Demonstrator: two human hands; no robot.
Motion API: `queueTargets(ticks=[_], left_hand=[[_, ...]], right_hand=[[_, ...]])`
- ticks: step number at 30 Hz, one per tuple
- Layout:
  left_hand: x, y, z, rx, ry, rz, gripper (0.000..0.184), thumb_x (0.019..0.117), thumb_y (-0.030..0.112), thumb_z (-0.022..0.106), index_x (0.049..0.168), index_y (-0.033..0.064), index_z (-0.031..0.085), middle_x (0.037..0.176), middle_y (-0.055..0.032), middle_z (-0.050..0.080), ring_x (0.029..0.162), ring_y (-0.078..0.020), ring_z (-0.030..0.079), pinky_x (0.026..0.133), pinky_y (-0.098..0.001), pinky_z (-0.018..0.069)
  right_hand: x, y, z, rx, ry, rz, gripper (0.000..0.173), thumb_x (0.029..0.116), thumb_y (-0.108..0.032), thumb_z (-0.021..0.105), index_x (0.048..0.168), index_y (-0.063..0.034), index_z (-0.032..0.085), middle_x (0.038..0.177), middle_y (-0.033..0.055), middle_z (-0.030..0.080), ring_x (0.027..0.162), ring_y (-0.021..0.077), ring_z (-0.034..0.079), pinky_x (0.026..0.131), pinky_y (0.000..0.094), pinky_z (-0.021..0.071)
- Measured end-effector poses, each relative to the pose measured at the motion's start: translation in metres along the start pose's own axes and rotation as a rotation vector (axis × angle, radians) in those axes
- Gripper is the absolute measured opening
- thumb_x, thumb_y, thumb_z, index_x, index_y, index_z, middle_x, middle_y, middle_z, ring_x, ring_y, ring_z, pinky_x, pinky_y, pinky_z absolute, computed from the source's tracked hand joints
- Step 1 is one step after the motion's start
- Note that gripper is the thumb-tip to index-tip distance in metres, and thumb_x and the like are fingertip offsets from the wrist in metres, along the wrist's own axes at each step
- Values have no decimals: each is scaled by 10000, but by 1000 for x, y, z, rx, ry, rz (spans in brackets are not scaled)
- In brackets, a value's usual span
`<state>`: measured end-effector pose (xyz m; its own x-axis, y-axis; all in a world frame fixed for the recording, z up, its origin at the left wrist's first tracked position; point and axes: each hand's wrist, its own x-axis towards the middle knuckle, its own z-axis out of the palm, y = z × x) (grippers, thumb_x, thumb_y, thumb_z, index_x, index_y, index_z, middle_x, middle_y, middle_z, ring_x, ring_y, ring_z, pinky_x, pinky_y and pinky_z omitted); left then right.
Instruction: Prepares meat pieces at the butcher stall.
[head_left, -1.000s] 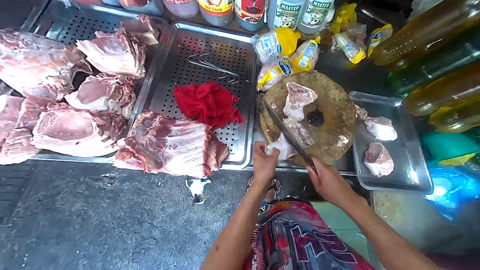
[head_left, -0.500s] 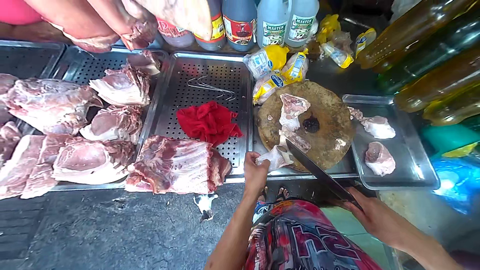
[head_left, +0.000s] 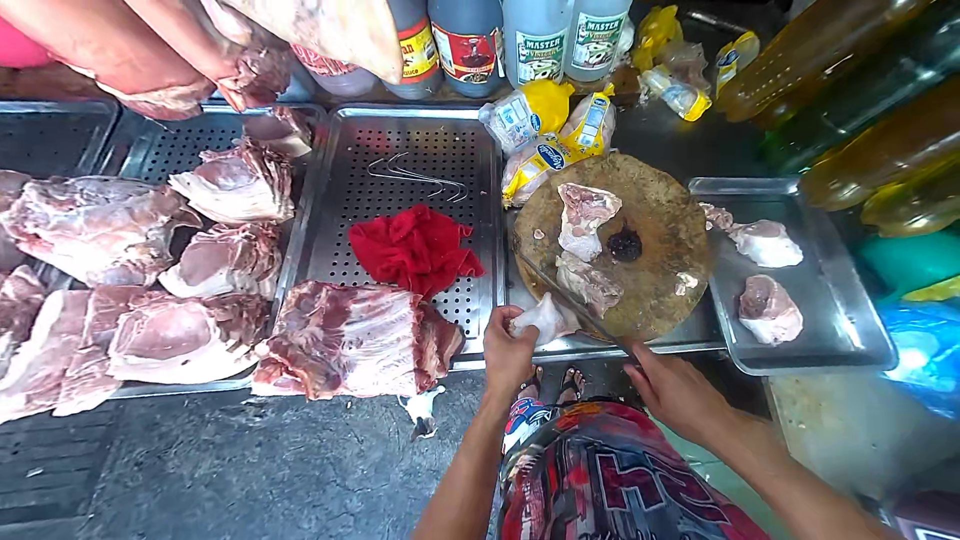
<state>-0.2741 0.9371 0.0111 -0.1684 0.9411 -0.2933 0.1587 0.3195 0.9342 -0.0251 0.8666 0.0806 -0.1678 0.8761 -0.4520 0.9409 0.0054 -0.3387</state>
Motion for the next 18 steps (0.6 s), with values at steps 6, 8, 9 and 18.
queueTargets(ticks=[6, 8, 9, 18], left_hand=[[22, 23, -42, -171, 231, 59, 273, 853, 51, 595, 1113, -31, 583, 854, -71, 636, 603, -115, 585, 517, -285, 506], [32, 45, -40, -286, 193, 90, 221, 859, 31, 554, 1077, 1, 570, 822, -49, 630, 577, -108, 580, 498, -264, 503], [35, 58, -32, -327, 135, 113, 221, 861, 25, 540, 1081, 10, 560, 819, -44, 636, 584, -107, 593, 510, -266, 520], [73, 85, 66, 849, -311, 151, 762, 840, 560, 768, 1374, 45, 594, 1399, -248, 554, 1299, -418, 546, 1037, -610, 481]], right_hand=[[-47, 26, 6, 79, 80, -20, 448, 1062, -345, 473, 1444, -124, 548, 866, 126, 727, 726, 327, 721, 662, 547, 595], [-61, 47, 8, 244, 152, -54, 440, 1051, -385, 483, 1373, -113, 608, 772, 83, 696, 644, 237, 682, 619, 476, 585], [-68, 55, 10, 310, 199, -48, 438, 1045, -393, 487, 1346, -105, 623, 746, 62, 684, 612, 192, 664, 597, 434, 583], [-62, 88, 36, 425, 551, 222, 508, 1046, -390, 448, 1383, -29, 564, 679, 32, 635, 537, 140, 619, 530, 385, 568]])
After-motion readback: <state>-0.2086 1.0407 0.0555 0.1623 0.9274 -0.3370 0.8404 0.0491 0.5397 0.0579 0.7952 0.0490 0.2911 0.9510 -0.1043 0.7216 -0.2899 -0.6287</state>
